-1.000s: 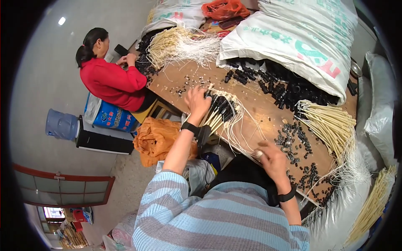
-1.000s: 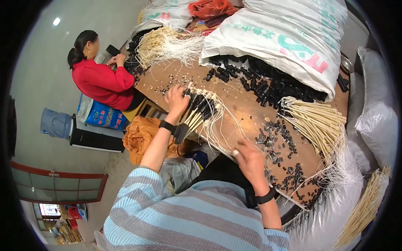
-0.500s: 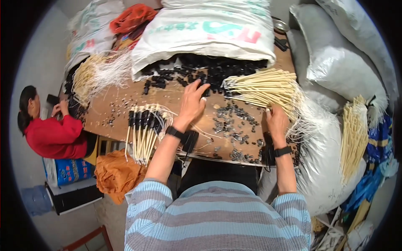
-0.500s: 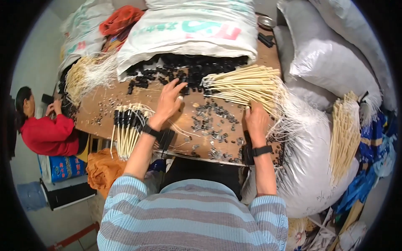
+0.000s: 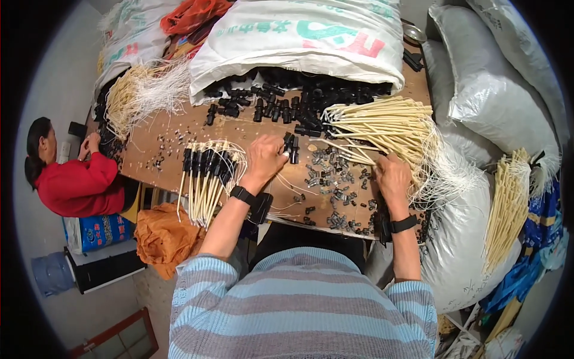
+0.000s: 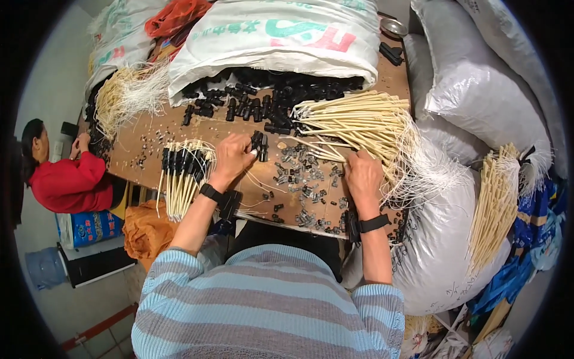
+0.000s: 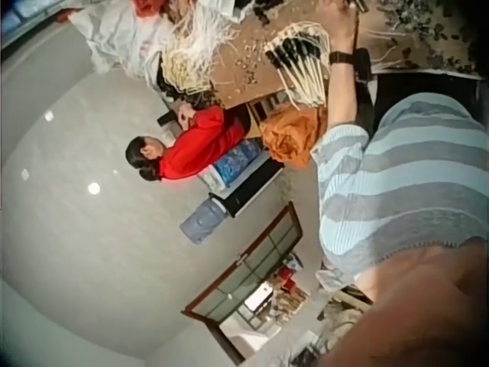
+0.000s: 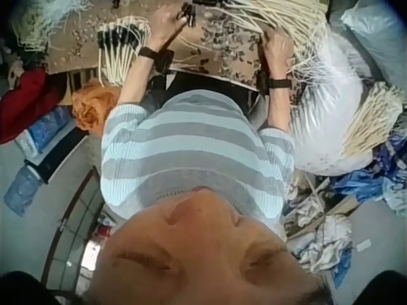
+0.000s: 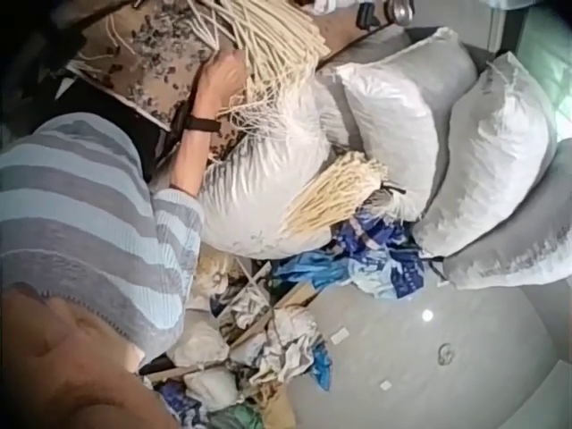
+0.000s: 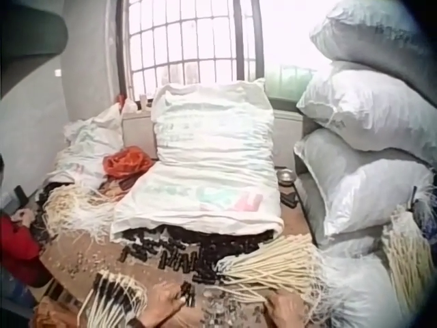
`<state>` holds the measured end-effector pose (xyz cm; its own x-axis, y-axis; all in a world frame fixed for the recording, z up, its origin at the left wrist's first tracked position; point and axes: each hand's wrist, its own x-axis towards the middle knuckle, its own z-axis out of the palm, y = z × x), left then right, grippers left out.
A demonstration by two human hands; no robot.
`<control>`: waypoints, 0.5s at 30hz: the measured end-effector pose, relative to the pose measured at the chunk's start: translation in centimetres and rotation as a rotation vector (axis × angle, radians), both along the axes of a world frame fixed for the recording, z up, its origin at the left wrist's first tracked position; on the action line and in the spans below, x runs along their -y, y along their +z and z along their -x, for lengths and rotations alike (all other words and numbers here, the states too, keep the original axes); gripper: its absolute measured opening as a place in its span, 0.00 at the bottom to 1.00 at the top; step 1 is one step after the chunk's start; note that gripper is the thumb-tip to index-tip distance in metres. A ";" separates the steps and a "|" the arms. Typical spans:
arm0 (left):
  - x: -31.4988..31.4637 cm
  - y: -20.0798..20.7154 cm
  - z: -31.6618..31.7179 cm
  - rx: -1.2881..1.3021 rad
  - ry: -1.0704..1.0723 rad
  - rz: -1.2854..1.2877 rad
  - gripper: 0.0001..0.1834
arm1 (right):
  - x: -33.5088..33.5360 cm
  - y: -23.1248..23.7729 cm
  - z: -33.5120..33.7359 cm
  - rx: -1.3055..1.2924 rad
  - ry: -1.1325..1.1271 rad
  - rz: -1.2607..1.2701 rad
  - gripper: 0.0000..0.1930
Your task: The person assembles components by hand, threading a white cord through a black plastic part and sliding a small grey piece onto the cord. This process is repeated for each unit, which is then placed onto a wooden stick on the table.
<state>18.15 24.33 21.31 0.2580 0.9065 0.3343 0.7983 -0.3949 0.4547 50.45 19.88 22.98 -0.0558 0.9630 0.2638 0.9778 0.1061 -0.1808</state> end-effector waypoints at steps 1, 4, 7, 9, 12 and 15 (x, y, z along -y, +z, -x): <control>0.3 0.5 -0.1 -0.036 0.051 0.091 0.09 | -0.2 0.2 0.5 0.002 0.061 -0.043 0.02; 0.5 -0.4 0.1 0.002 0.120 0.036 0.12 | -0.2 1.7 1.9 -0.005 0.215 -0.195 0.03; 0.8 -0.6 0.0 0.099 0.169 -0.082 0.17 | 0.4 1.5 2.4 -0.018 0.351 -0.332 0.08; 1.0 -0.9 0.2 0.118 0.122 -0.107 0.17 | 1.3 1.8 3.2 -0.023 0.342 -0.135 0.10; 1.5 -0.7 -0.5 0.222 -0.039 -0.035 0.17 | 1.9 1.6 4.1 -0.169 0.308 -0.055 0.08; 2.6 -0.7 -1.6 0.314 -0.195 0.350 0.19 | 2.3 0.8 4.8 -0.304 0.311 0.013 0.09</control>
